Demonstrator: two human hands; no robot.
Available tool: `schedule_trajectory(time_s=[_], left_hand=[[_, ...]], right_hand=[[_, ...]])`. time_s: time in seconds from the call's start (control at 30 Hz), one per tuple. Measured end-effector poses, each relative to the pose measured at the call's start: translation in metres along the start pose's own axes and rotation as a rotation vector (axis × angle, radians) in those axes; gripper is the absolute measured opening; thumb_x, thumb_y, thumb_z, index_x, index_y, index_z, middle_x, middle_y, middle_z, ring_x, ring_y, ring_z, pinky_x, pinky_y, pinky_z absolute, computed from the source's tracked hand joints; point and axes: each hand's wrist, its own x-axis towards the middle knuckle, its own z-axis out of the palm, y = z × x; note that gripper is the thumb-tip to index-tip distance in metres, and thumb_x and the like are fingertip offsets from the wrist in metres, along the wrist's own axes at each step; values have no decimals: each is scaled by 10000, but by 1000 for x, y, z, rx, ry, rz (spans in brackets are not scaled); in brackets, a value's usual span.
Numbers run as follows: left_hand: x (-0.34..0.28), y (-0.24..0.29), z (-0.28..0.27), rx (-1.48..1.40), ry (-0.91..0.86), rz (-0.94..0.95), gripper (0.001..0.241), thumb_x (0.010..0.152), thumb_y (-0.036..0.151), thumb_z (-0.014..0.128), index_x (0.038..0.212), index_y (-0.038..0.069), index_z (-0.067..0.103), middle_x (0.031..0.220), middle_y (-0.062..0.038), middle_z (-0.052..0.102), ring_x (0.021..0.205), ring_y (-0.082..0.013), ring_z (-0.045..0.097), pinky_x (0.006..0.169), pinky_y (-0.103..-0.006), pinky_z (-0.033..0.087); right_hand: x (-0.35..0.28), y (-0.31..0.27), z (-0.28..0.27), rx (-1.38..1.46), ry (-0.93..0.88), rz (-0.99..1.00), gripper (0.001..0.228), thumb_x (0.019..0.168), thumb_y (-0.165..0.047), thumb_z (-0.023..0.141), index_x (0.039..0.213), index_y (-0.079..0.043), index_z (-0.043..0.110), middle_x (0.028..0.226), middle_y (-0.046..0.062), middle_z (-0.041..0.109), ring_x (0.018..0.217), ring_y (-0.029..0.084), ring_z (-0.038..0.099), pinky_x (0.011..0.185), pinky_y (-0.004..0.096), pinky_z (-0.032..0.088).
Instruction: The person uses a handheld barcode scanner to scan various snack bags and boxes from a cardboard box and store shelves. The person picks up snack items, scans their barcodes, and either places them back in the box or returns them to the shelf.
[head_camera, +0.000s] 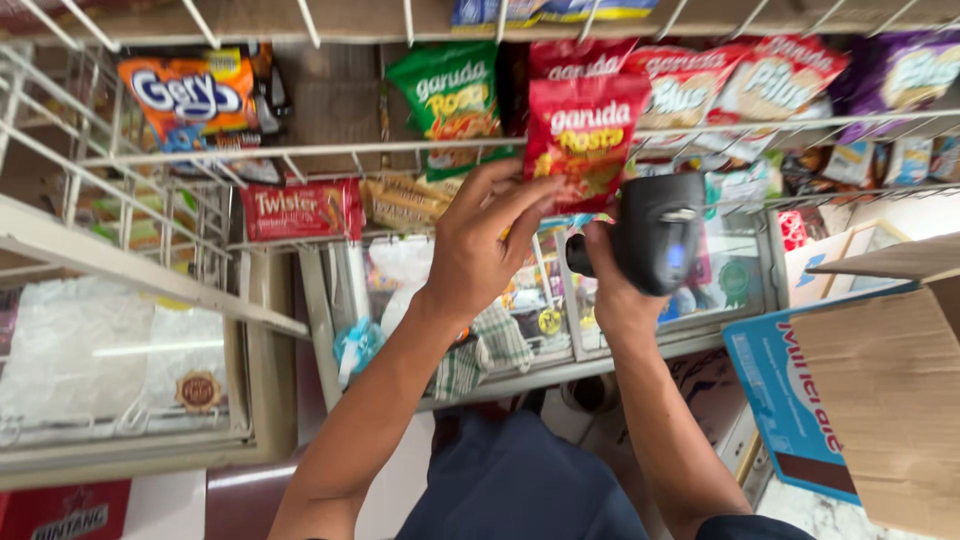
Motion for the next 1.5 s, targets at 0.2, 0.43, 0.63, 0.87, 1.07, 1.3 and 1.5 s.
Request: schedule_trajectory(time_s=[0.2, 0.43, 0.63, 0.87, 1.07, 1.3, 1.5], left_hand=[[35, -5, 3, 326, 1, 172, 406, 951, 23, 740, 1340, 102, 652, 1244, -138, 636, 1073, -331, 636, 945, -439, 529], [48, -4, 6, 505, 9, 149, 494, 894, -8, 724, 1366, 109, 638, 1249, -127, 668, 1057, -318, 592, 906, -417, 528], [51, -8, 8, 591, -5, 106, 572, 784, -34, 705, 1337, 102, 648, 1296, -127, 641, 1102, -327, 600, 920, -407, 532], [42, -10, 3, 361, 15, 94, 431, 884, -3, 734, 1298, 47, 625, 1302, -190, 550, 1081, -312, 590, 985, -444, 500], [32, -8, -6, 498, 29, 107, 304, 923, 112, 759, 1193, -4, 682, 1286, -113, 620, 1146, -340, 582, 1026, -451, 499], [-16, -11, -28, 309, 77, 158, 201, 977, 101, 742, 1171, 52, 724, 1344, -120, 649, 1270, -314, 586, 1086, -419, 512], [-148, -80, -16, 140, 194, -355, 92, 1006, 96, 714, 1086, 69, 749, 1178, -54, 738, 1129, -271, 685, 995, -389, 559]], right_hand=[[38, -20, 18, -367, -142, -173, 469, 918, -39, 853, 1301, 7, 585, 1187, 100, 706, 1068, 130, 670, 969, 299, 553], [67, -39, 29, -417, -293, -282, 670, 863, -25, 832, 1448, 41, 513, 1324, 141, 667, 1200, 191, 660, 1059, 318, 523], [77, -39, 30, -484, -398, -349, 472, 856, 1, 816, 1304, 1, 668, 1497, 199, 572, 1358, 279, 618, 1146, 367, 471], [64, -38, 36, -334, -277, -312, 603, 864, -8, 822, 1389, 34, 528, 1353, 135, 580, 1232, 198, 627, 1074, 322, 505], [60, -27, 32, -336, -314, -270, 519, 925, 31, 811, 1374, 27, 552, 1197, 95, 689, 1085, 154, 657, 997, 283, 540], [11, 11, 15, -95, -144, 60, 517, 939, -9, 749, 1400, -49, 517, 949, 7, 611, 809, 85, 567, 734, 250, 483], [-66, 111, -27, -76, -214, 377, 251, 1007, -26, 689, 1250, -7, 629, 1022, 43, 685, 905, 151, 708, 836, 314, 597]])
